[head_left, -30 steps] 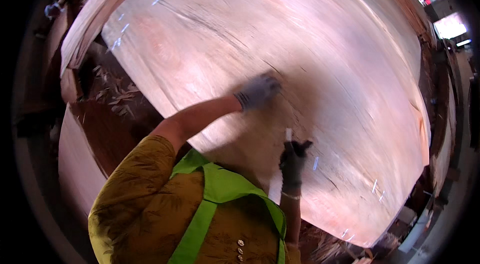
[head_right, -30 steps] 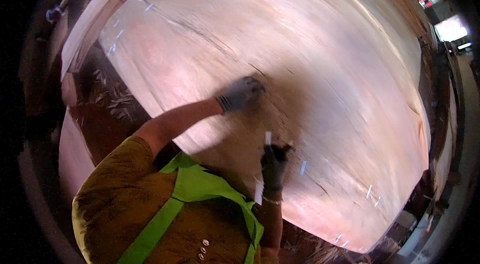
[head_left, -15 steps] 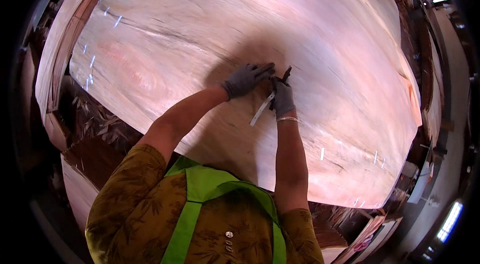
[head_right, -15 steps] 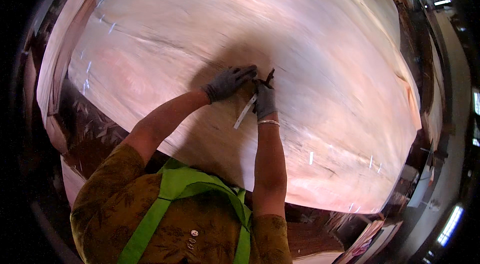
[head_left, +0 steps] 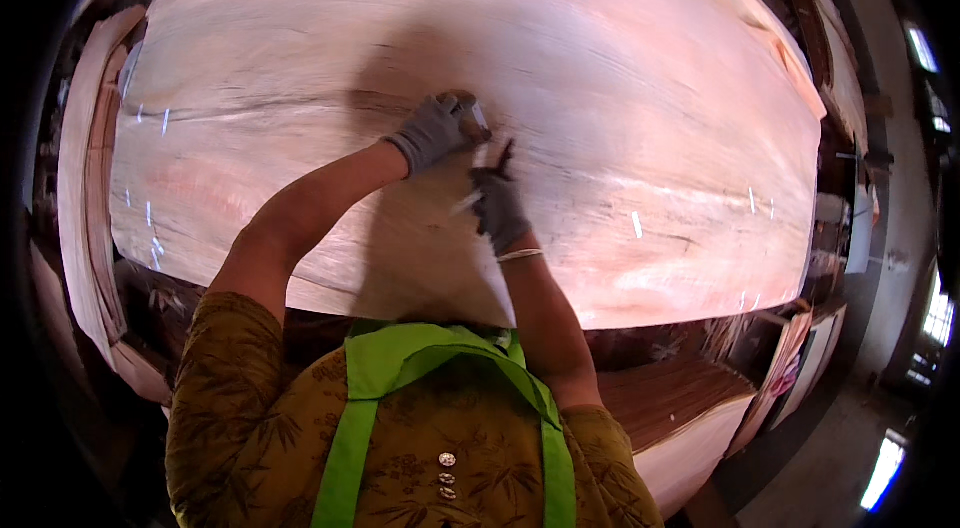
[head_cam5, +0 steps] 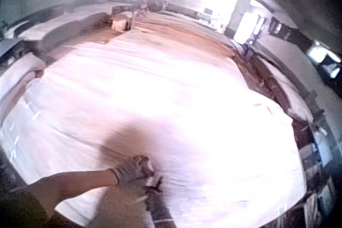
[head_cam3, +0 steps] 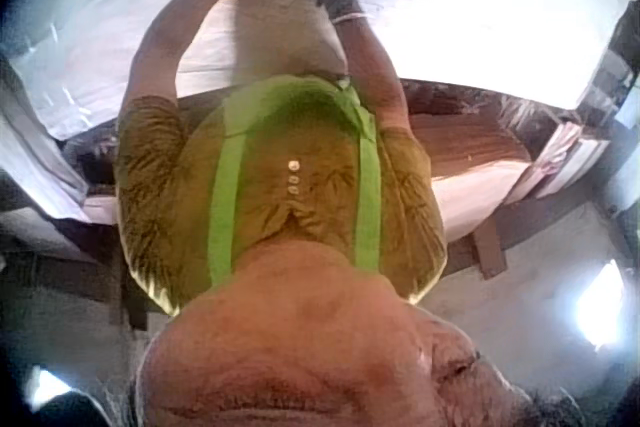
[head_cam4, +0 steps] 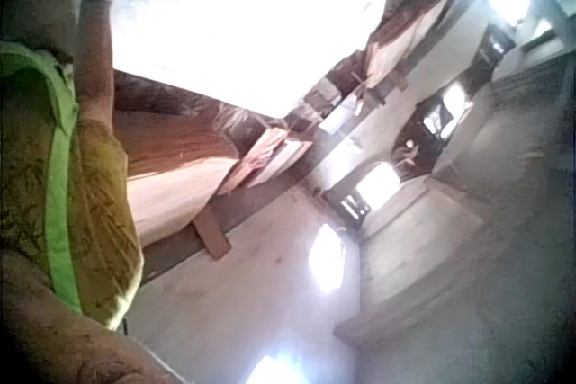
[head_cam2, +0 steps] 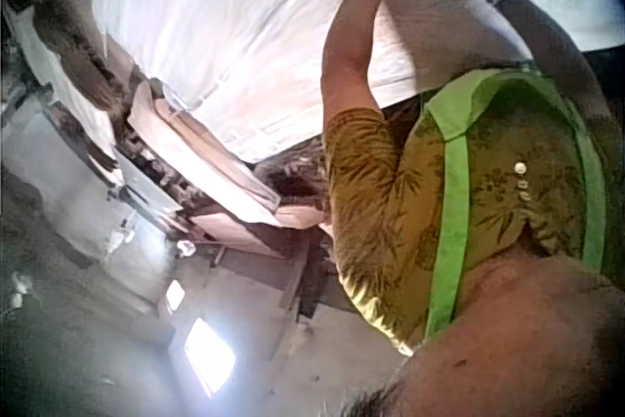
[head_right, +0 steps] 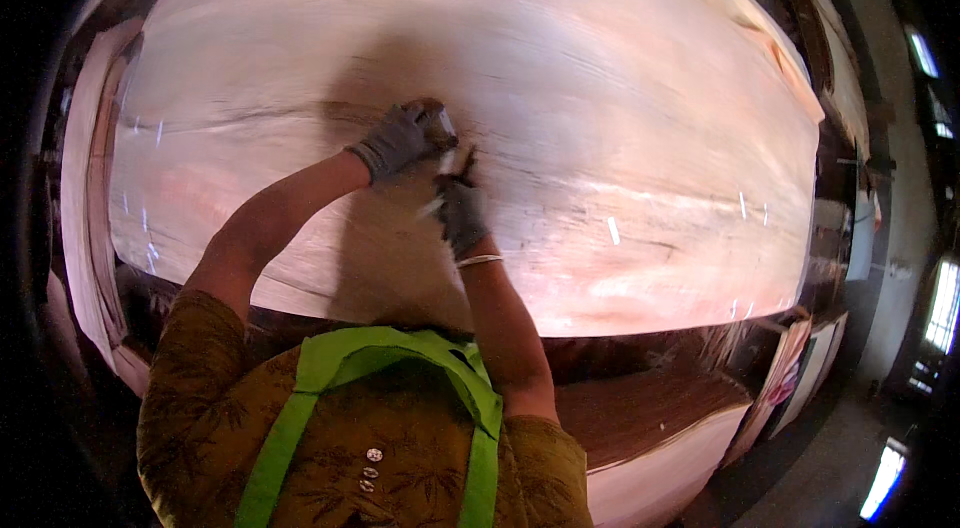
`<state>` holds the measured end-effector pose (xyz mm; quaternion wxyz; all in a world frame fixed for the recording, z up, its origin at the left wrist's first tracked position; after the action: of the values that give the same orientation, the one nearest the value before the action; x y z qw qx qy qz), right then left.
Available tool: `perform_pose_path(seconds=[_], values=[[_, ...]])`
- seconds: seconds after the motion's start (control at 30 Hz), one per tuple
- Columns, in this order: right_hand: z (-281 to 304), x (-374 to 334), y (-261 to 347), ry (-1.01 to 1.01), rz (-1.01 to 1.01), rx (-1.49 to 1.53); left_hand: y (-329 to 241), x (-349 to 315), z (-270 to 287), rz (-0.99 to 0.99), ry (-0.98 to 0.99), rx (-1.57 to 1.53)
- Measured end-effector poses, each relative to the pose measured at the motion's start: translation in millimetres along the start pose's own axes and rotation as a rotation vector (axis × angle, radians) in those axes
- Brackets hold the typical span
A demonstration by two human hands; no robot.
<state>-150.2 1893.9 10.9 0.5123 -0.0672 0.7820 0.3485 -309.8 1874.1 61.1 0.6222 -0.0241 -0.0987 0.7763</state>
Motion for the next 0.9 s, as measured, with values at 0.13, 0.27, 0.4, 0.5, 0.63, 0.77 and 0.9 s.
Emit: perform_pose_path(seconds=[0.13, 0.27, 0.4, 0.5, 0.63, 0.77, 0.9], values=[[-9.7, -19.8, -11.0, -0.047, 0.143, 0.024, -18.3, -7.6, 16.7, -0.32, -0.029, 0.139], [47.0, -33.4, 47.9, -0.066, 0.388, -0.033, -30.8, 1.1, 35.8, -0.284, -0.05, 0.202], [116.2, -7.1, 73.6, -0.126, 0.361, -0.14, -110.9, 25.4, 30.6, -0.393, -0.219, 0.166], [127.8, 0.0, 72.3, -0.07, 0.483, -0.16, -143.2, 43.0, 11.2, -0.497, -0.198, 0.043], [127.7, -30.0, 61.0, -0.173, 0.253, -0.258, -145.2, 34.9, -10.5, -0.552, -0.225, 0.066], [130.0, -37.2, 24.2, -0.122, 0.226, 0.004, -152.6, 35.9, -1.5, -0.542, -0.113, 0.159], [78.7, -58.4, -18.2, -0.103, 0.0, 0.15, -145.7, 32.9, -7.1, -0.64, -0.139, -0.017]])
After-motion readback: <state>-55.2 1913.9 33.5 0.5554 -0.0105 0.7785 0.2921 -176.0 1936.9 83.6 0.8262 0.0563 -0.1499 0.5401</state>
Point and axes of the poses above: each hand's wrist, its own x-axis towards the middle knuckle, its own z-axis out of the back of the hand, y = z × x, the point moved 8 cm from there along x, towards the middle knuckle, and after that the axes turned 10 degrees about -z, right-handed, at the moved point
